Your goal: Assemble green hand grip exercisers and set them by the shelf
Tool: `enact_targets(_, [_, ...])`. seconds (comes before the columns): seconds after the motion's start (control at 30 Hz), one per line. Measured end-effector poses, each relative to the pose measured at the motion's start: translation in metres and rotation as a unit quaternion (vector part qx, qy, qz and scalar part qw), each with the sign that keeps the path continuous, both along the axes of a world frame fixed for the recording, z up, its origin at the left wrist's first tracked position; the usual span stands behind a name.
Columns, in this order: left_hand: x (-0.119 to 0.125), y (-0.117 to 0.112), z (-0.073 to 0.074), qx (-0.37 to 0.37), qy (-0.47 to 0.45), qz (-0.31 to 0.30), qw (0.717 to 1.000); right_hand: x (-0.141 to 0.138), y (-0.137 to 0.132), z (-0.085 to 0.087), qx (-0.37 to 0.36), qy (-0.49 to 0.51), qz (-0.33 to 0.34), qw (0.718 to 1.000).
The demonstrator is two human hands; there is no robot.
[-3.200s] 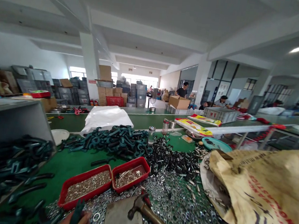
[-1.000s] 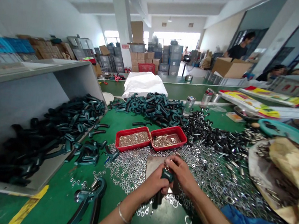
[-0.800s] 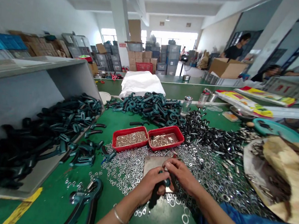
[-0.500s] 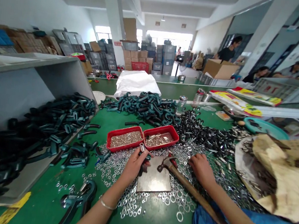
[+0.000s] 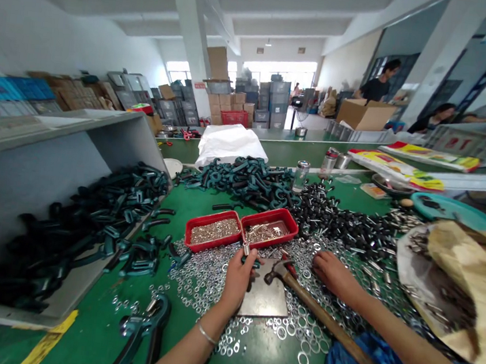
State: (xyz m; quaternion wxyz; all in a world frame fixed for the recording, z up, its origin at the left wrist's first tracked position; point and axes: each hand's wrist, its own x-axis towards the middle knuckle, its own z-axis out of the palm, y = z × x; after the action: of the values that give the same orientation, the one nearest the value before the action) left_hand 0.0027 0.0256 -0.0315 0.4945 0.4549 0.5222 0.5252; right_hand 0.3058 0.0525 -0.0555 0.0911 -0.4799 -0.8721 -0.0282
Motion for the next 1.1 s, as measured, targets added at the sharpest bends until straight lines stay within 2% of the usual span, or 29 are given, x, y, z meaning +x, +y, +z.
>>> enact_targets(0.13, [-0.002, -0.009, 0.003, -0.001, -0.074, 0.005, 0.997, -0.002, 0.002, -0.015, -0.017, 0.028, -0.021, 0.999])
enact_targets(0.23, [-0.004, -0.017, 0.003, -0.021, -0.106, 0.011, 0.994, -0.003, 0.005, -0.015, -0.039, 0.029, -0.027, 0.998])
enact_targets(0.43, [-0.006, -0.030, -0.002, -0.032, -0.051, -0.012, 0.998, -0.004, 0.012, -0.008, -0.082, 0.023, -0.052, 0.995])
enact_targets(0.67, [-0.014, -0.028, -0.010, -0.051, -0.044, -0.001, 0.998, 0.000, 0.010, -0.011, -0.128, 0.065, -0.065, 0.988])
enact_targets(0.83, [-0.016, -0.025, -0.013, -0.043, -0.014, -0.002, 0.999, 0.000, 0.009, 0.005, -0.124, 0.115, -0.098, 0.981])
enact_targets(0.93, [-0.011, -0.026, -0.004, -0.023, 0.028, 0.021, 0.999, -0.016, 0.004, 0.021, -0.105, 0.175, -0.112, 0.973])
enact_targets(1.0, [-0.002, -0.028, 0.007, 0.016, 0.055, 0.019, 0.998, -0.041, -0.002, 0.031, -0.130, 0.254, -0.102, 0.953])
enact_targets(1.03, [0.004, -0.028, 0.013, 0.041, 0.065, 0.010, 0.997, -0.058, -0.007, 0.035, -0.168, 0.322, -0.088, 0.928])
enact_targets(1.07, [0.010, -0.028, 0.018, 0.065, 0.073, 0.002, 0.995, -0.075, -0.013, 0.039, -0.221, 0.400, -0.069, 0.887])
enact_targets(1.1, [0.016, -0.028, 0.022, 0.081, 0.077, -0.004, 0.994, -0.091, -0.018, 0.042, -0.279, 0.478, -0.049, 0.832])
